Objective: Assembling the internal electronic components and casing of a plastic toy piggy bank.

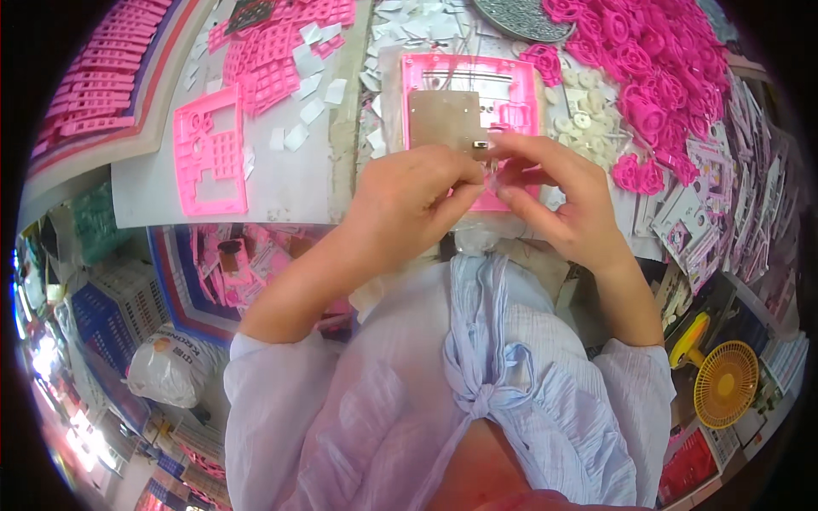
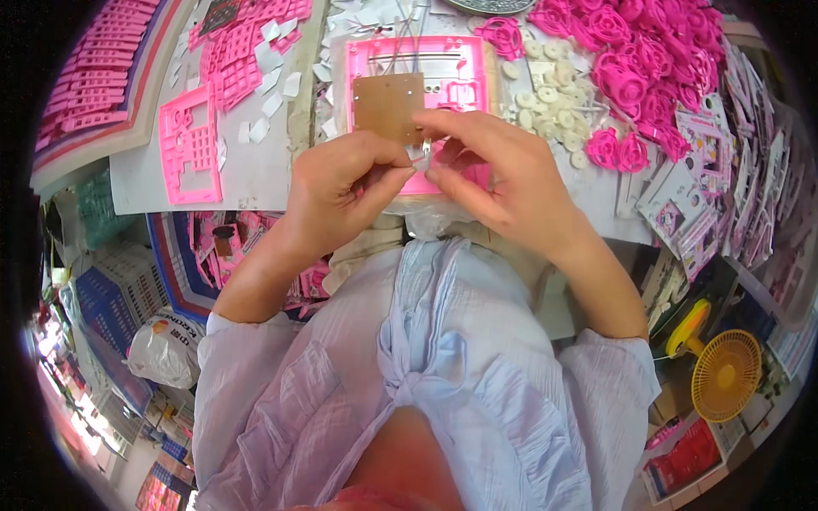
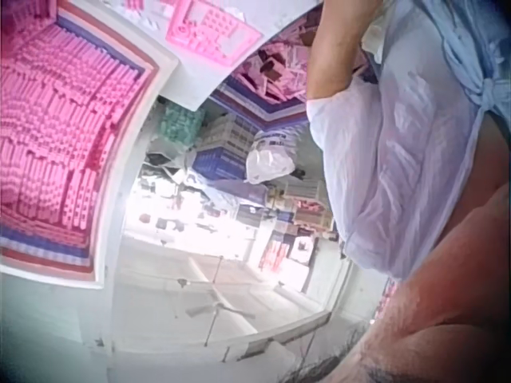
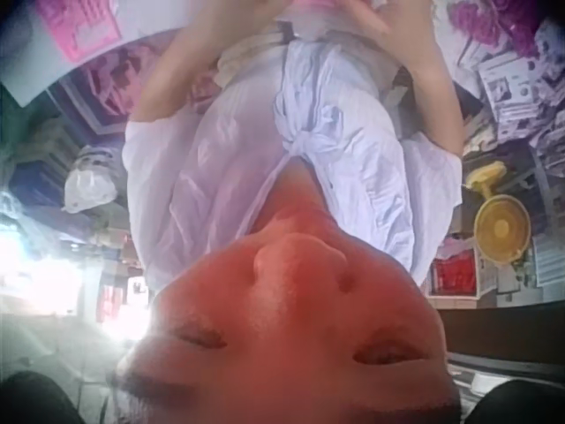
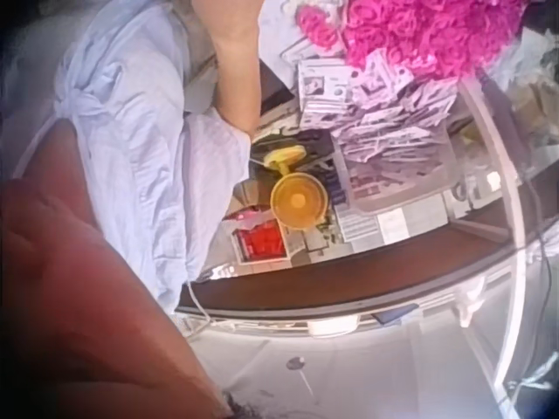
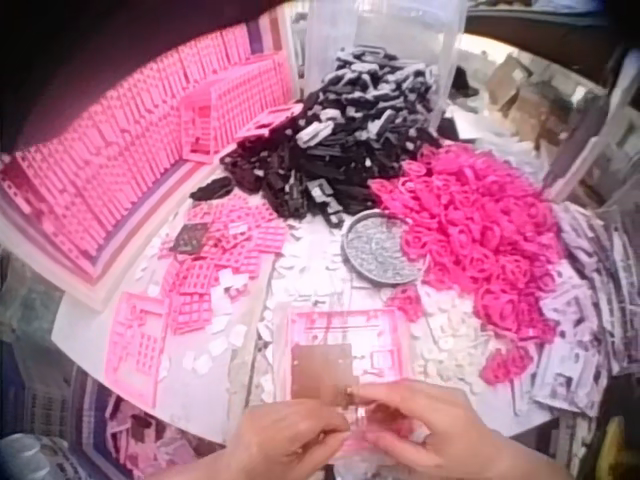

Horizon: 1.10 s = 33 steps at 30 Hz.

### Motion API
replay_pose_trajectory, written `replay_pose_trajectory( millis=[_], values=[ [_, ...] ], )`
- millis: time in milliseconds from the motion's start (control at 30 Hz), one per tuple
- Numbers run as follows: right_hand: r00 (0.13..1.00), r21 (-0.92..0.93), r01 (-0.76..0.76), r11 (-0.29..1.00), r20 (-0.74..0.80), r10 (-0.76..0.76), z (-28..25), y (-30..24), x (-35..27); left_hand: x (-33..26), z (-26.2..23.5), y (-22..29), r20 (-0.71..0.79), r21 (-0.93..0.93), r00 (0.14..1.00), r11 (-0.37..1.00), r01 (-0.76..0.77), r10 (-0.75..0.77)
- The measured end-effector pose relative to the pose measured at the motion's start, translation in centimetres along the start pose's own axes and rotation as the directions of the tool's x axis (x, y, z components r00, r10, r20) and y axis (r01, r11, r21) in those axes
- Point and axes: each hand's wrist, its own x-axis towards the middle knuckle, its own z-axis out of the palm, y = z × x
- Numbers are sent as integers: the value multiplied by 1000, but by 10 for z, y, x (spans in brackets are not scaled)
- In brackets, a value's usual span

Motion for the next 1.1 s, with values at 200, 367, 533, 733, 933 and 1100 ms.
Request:
replay_pose_trajectory(
  millis=[200, 367, 533, 733, 933, 1100],
  values=[
    [998, -69, 45, 997, 45, -41, -7, 9, 5, 9, -1, 1, 52, 30, 998, 999, -45, 44],
    [994, -102, -53, 993, 87, 62, -15, 7, -1, 8, -4, 6, 20, 6, 1000, 1000, 16, -16],
    [983, -130, -183, 974, -2, 184, -14, -4, -27, -2, -1, 4, 95, 171, 981, 968, -186, 172],
    [955, -34, -282, 959, 81, 284, -10, -10, -34, -18, -14, -4, 183, 534, 973, 816, -221, 144],
    [996, -625, 85, 776, 58, -63, 1, -9, -37, -35, -13, -10, 157, 687, 985, 709, -159, 69],
    [991, -622, 110, 775, 126, -39, -9, 4, -34, -35, -14, -10, 92, 667, 993, 736, -113, 69]
  ],
)
